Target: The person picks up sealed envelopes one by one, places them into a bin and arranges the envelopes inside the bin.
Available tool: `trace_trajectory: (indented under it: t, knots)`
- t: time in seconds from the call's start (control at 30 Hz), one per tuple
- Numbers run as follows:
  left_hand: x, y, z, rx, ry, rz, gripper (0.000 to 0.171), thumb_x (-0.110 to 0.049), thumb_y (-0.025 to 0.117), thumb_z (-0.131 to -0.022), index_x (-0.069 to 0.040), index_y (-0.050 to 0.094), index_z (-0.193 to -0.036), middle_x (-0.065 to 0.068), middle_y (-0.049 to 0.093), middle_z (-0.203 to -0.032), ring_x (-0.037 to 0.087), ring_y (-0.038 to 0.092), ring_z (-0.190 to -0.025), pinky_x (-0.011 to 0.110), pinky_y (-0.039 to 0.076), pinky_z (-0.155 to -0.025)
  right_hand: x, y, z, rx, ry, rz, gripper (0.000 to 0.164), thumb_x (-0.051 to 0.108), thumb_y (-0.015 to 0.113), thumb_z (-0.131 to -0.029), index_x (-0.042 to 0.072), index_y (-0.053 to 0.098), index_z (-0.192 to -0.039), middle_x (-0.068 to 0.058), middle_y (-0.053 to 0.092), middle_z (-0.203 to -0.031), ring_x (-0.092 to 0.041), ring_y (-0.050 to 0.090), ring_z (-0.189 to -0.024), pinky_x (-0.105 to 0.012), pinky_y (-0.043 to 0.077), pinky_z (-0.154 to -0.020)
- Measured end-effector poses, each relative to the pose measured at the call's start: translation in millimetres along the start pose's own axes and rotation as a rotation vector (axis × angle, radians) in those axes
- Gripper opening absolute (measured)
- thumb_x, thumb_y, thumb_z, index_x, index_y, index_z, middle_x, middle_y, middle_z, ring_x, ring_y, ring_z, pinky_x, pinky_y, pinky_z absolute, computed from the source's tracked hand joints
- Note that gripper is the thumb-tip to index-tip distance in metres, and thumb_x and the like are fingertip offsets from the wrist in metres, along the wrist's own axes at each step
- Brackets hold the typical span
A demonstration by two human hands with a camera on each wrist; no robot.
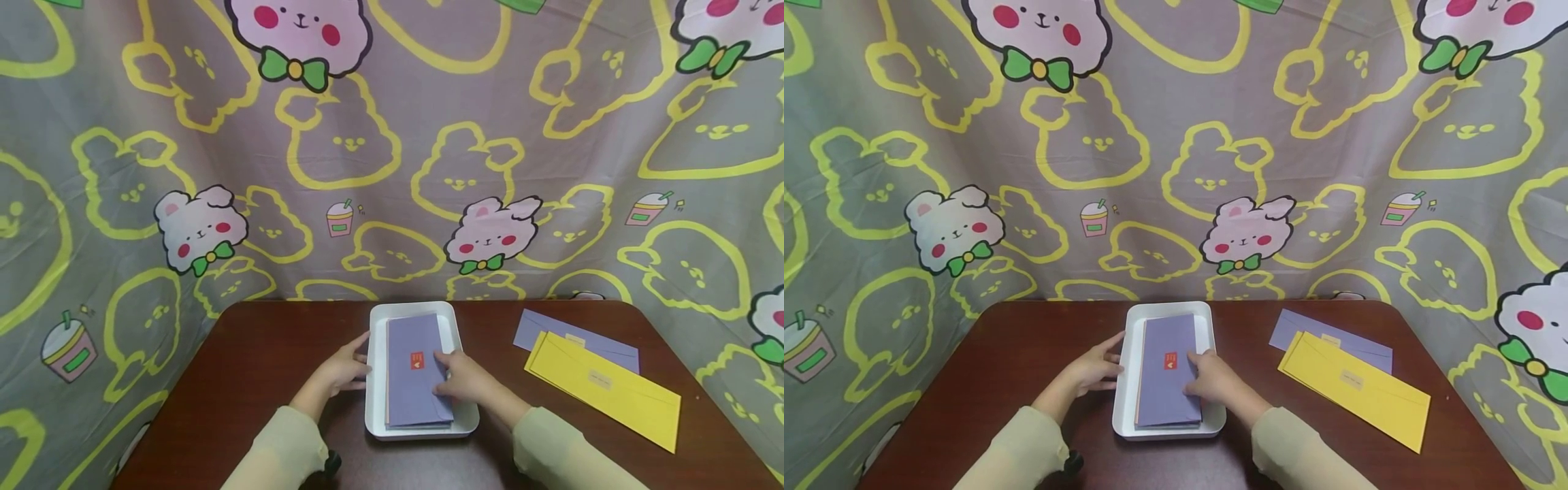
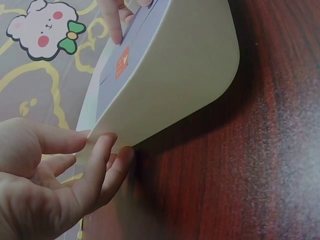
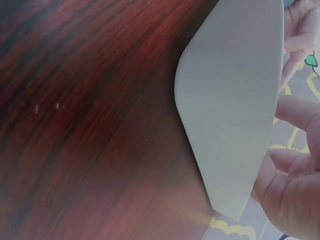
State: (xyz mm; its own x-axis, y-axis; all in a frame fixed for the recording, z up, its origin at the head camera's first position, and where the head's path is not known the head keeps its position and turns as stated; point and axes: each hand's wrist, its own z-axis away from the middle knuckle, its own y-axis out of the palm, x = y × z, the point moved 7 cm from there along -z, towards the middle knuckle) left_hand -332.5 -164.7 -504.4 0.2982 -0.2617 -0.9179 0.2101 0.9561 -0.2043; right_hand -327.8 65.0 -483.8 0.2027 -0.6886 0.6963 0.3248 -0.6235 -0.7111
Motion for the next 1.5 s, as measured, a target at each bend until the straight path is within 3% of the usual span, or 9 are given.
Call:
trace_trajectory:
  t: [0.27,0.9,1.33,1.4,1.5]
  knots:
    - [-1.5,-1.2,1.8,-0.006,-0.003,0.009,0.081,0.011,0.061,-0.093,-0.011,0.027,-0.163,0.026,0.056,-0.122,0.029,0.066,-0.094,0.048,0.061,-0.078,2.5,2.7,-2.7,-0.028,-0.025,0.153,0.077,0.010,0.091,-0.072,-0.012,0.058,-0.137,-0.024,0.057,-0.107,-0.027,0.057,-0.082,-0.046,0.057,-0.079]
    - [0.3,-0.2,0.3,-0.004,-0.004,0.040,0.080,0.012,0.059,-0.093,-0.011,0.027,-0.163,0.025,0.057,-0.121,0.026,0.067,-0.092,0.046,0.062,-0.077,5.4,7.8,-3.3,0.019,0.043,0.298,0.073,0.020,0.089,-0.078,-0.009,0.059,-0.138,-0.025,0.058,-0.113,-0.031,0.060,-0.086,-0.052,0.057,-0.084]
    - [1.8,-1.3,0.8,0.005,-0.018,0.041,0.081,0.010,0.062,-0.094,-0.014,0.027,-0.163,0.026,0.057,-0.125,0.028,0.068,-0.096,0.045,0.061,-0.079,7.9,0.9,3.0,0.017,0.016,0.288,0.070,0.023,0.086,-0.082,-0.006,0.059,-0.139,-0.027,0.058,-0.122,-0.034,0.064,-0.093,-0.054,0.057,-0.087]
    - [2.1,-1.4,0.8,0.009,-0.019,0.049,0.081,0.010,0.062,-0.094,-0.014,0.027,-0.163,0.026,0.057,-0.125,0.029,0.068,-0.097,0.045,0.061,-0.079,10.5,-3.0,5.0,0.018,0.006,0.285,0.069,0.022,0.085,-0.082,-0.005,0.059,-0.139,-0.027,0.059,-0.122,-0.032,0.064,-0.091,-0.052,0.058,-0.083]
    - [2.2,-1.1,1.3,0.016,-0.020,0.066,0.080,0.011,0.061,-0.094,-0.013,0.027,-0.163,0.026,0.058,-0.124,0.031,0.068,-0.098,0.046,0.061,-0.080,14.6,-9.7,8.1,0.018,-0.002,0.240,0.065,0.019,0.084,-0.084,-0.005,0.059,-0.140,-0.024,0.060,-0.118,-0.023,0.065,-0.074,-0.041,0.060,-0.068]
